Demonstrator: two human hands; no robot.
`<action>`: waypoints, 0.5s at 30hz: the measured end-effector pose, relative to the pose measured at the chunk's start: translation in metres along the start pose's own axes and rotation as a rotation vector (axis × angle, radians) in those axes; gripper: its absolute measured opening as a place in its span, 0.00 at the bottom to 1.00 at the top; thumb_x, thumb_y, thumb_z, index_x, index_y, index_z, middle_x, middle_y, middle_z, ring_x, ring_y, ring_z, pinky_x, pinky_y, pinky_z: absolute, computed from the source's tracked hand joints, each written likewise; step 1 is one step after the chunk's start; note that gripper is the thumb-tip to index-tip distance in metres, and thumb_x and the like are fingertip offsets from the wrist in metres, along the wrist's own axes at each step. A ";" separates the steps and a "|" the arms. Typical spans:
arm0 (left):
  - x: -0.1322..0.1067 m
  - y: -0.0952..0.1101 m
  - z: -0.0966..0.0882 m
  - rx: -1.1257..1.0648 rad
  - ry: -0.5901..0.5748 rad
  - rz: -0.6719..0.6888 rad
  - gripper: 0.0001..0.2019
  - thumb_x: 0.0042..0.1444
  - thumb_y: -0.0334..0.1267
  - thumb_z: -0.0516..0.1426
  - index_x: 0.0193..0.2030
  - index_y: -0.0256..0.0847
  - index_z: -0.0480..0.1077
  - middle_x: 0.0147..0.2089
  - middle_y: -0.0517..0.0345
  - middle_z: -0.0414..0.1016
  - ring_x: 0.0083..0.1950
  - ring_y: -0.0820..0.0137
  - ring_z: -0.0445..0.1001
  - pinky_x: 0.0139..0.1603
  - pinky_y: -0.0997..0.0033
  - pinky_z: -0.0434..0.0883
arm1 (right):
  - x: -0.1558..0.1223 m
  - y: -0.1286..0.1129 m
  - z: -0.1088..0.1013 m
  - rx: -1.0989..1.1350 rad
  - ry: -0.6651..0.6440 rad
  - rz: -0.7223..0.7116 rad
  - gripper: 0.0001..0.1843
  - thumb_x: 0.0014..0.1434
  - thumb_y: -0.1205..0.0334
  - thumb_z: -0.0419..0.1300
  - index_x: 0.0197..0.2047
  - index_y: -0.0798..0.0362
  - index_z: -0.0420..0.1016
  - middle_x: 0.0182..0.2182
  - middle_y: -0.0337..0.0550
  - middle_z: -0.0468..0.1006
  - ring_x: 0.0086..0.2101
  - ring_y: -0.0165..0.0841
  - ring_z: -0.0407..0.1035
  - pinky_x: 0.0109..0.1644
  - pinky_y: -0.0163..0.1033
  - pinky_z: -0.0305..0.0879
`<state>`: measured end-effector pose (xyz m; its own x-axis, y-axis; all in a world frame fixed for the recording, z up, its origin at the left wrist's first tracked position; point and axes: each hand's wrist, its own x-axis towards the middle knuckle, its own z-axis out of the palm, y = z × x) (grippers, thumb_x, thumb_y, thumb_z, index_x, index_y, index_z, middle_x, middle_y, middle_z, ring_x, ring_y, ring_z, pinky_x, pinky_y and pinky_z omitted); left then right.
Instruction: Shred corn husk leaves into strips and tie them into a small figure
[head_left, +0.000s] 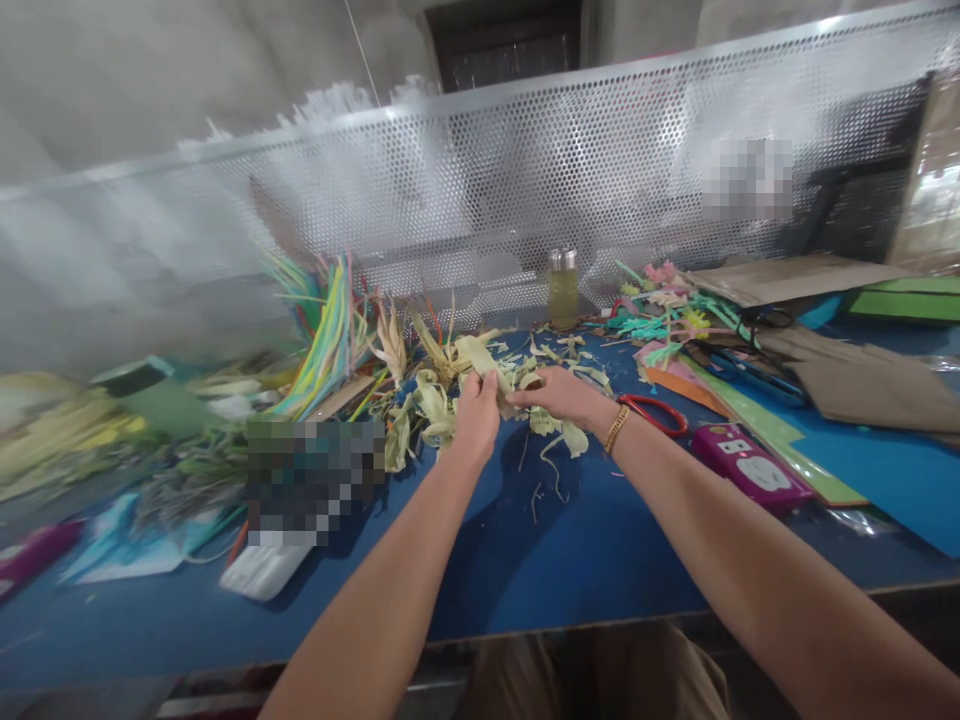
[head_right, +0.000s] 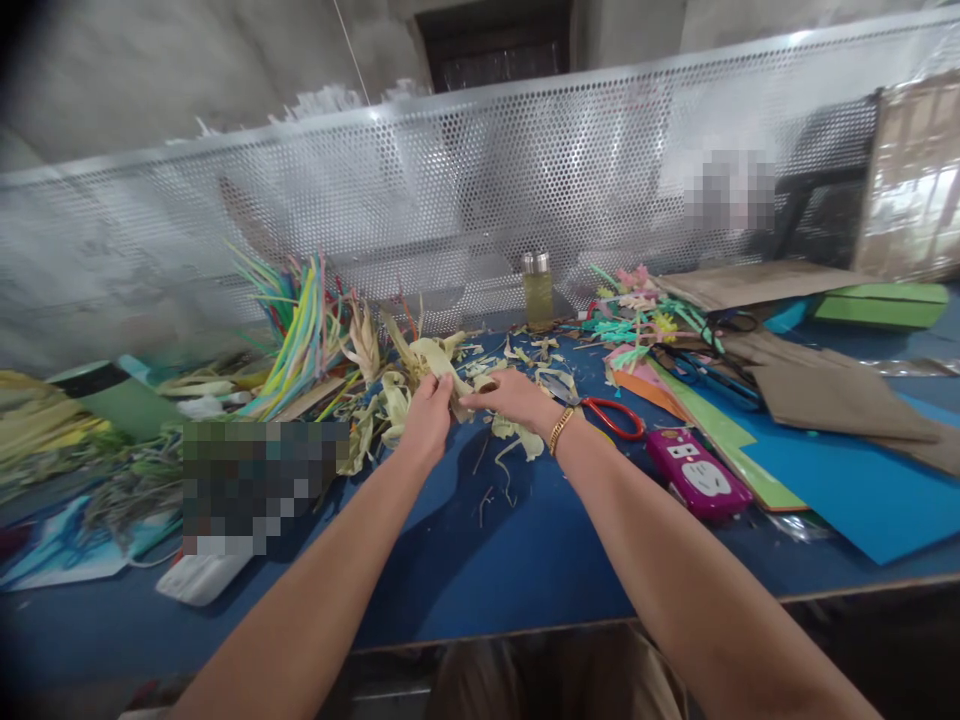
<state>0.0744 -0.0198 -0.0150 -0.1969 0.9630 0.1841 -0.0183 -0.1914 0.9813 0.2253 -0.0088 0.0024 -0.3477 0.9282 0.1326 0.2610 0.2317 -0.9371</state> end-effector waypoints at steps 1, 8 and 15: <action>0.000 0.000 -0.001 0.071 0.058 0.044 0.08 0.58 0.44 0.56 0.34 0.43 0.66 0.32 0.59 0.68 0.38 0.67 0.68 0.39 0.71 0.64 | -0.001 0.000 0.001 -0.024 -0.009 -0.009 0.22 0.43 0.50 0.66 0.19 0.53 0.58 0.17 0.30 0.56 0.21 0.23 0.47 0.24 0.33 0.43; 0.000 0.004 -0.005 0.414 0.185 0.212 0.11 0.61 0.43 0.53 0.28 0.43 0.62 0.29 0.58 0.65 0.35 0.65 0.66 0.40 0.69 0.60 | -0.003 -0.010 0.010 -0.228 -0.040 -0.099 0.20 0.48 0.55 0.62 0.17 0.53 0.56 0.16 0.32 0.59 0.21 0.24 0.52 0.25 0.34 0.45; 0.005 0.005 -0.009 0.304 0.114 0.195 0.12 0.56 0.43 0.58 0.26 0.42 0.63 0.24 0.61 0.62 0.29 0.69 0.63 0.32 0.73 0.59 | -0.006 -0.014 0.002 -0.002 -0.162 -0.051 0.18 0.50 0.52 0.63 0.20 0.53 0.64 0.17 0.34 0.63 0.19 0.23 0.50 0.22 0.34 0.43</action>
<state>0.0649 -0.0174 -0.0097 -0.2763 0.8834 0.3785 0.3184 -0.2875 0.9033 0.2221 -0.0178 0.0139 -0.5015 0.8560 0.1259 0.2411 0.2780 -0.9298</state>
